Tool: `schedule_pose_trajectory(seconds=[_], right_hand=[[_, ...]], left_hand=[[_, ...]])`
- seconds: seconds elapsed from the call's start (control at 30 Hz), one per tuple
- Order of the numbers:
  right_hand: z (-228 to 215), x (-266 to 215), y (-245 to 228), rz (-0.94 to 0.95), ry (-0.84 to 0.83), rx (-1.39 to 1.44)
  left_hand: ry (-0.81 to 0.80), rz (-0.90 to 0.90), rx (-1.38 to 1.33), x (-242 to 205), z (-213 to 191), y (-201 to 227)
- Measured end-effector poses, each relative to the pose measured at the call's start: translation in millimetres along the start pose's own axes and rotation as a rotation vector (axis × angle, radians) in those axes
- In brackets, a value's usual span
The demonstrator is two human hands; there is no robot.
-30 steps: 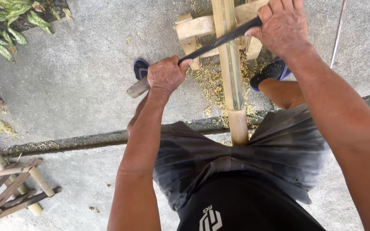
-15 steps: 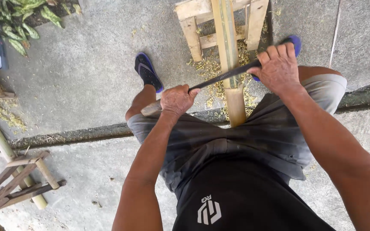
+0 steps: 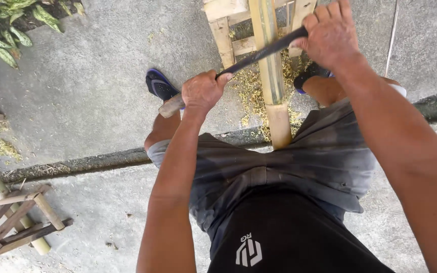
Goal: Shaving a bamboo pole using a large knife to remove its outer layer and nodes.
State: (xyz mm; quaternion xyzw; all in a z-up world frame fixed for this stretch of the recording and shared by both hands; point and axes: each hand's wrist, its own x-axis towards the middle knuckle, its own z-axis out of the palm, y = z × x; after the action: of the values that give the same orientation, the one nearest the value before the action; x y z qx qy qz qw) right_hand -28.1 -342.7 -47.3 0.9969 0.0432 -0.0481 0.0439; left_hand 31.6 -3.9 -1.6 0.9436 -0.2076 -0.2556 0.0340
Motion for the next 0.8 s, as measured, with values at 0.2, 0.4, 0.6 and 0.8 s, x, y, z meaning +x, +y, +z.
schedule_pose_trajectory(seconds=[0.2, 0.4, 0.6, 0.8], right_hand=[[22.8, -3.1, 6.4, -0.07, 0.155, 0.027], [16.6, -39.3, -6.6, -0.042, -0.088, -0.023], [-4.1, -89.7, -26.9, -0.065, -0.225, 0.023], [-4.3, -87.8, -22.2, -0.044, -0.197, 0.153]], left_hand=[[0.077, -0.065, -0.004, -9.6, 20.9, 4.1], [0.011, -0.03, 0.051, -44.8, 17.1, 16.1], [-0.05, -0.006, 0.012, -89.7, 42.6, 19.7], [-0.137, -0.012, -0.003, -82.9, 31.7, 21.8]])
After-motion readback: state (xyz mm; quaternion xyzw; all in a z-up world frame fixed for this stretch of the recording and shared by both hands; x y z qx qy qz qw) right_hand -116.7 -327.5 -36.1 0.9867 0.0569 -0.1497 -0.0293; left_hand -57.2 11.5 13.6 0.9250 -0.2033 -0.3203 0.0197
